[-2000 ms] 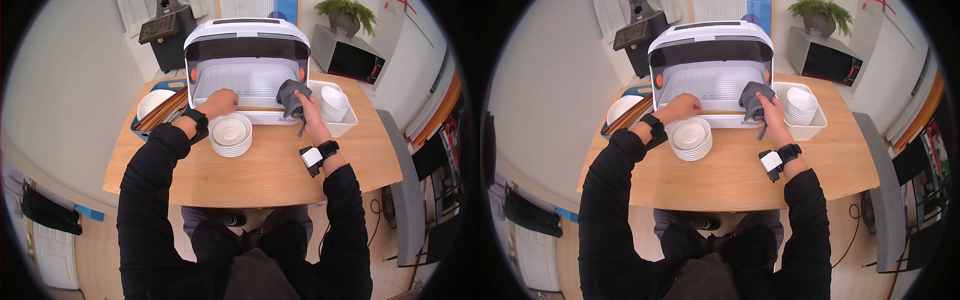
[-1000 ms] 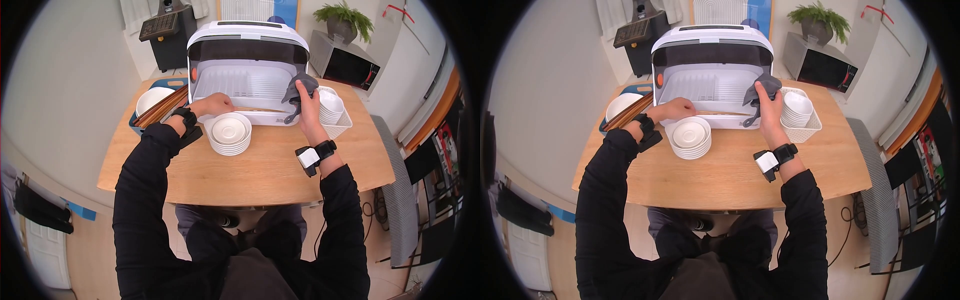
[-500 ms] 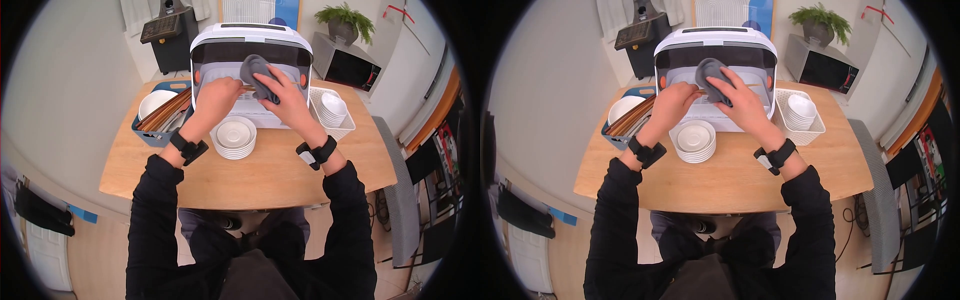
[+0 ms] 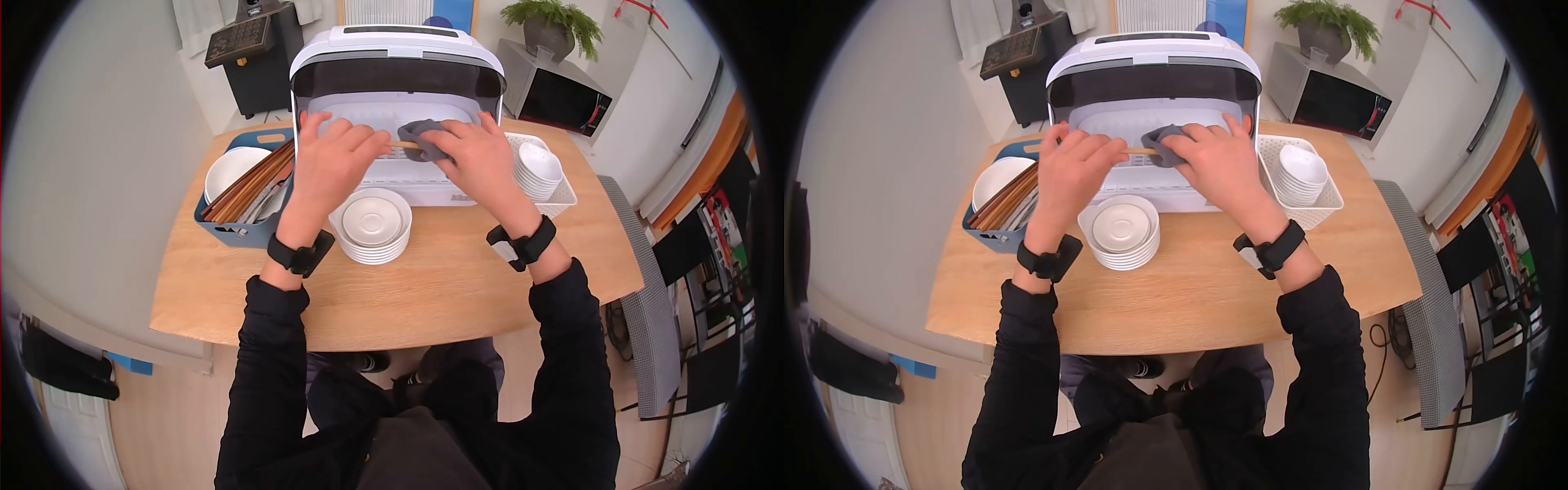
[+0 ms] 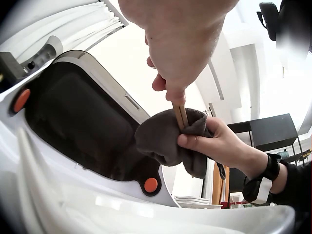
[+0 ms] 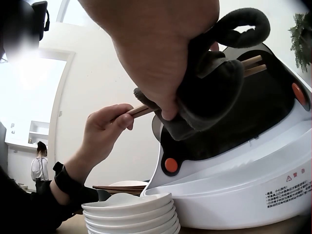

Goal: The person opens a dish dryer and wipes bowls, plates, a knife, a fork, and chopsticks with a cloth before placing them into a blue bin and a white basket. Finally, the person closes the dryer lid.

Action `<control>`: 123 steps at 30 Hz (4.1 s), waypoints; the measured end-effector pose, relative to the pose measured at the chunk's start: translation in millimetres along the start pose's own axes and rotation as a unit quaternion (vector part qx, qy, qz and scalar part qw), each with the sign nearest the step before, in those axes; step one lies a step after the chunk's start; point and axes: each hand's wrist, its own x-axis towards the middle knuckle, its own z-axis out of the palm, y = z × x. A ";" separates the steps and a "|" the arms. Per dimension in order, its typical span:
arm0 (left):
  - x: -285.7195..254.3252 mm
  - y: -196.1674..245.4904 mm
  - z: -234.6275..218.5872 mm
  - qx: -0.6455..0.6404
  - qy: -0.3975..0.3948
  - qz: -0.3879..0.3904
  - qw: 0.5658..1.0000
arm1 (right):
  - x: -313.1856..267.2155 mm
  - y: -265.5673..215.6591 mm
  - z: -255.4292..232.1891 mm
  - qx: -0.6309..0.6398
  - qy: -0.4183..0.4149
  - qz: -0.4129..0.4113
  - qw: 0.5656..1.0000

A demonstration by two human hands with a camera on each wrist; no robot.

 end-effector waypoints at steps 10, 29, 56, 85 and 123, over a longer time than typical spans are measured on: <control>-9.6 -54.1 -34.5 -0.037 -0.006 -0.145 0.989 | -40.0 42.9 5.2 0.215 -0.019 0.318 0.923; -8.8 21.5 9.3 -0.386 -0.208 -0.361 0.823 | 21.2 -30.0 25.8 0.668 0.102 0.388 0.627; 11.3 0.9 -24.5 -0.348 -0.034 -0.251 0.903 | 15.3 -9.9 -4.4 0.070 0.060 0.051 0.994; -0.6 7.9 3.4 -0.617 -0.011 -0.431 0.658 | 2.5 -29.2 -13.6 0.170 -0.057 0.156 0.971; 11.8 33.5 -32.2 -0.390 -0.354 -0.352 0.774 | 1.3 6.2 -11.1 0.746 0.114 0.494 0.432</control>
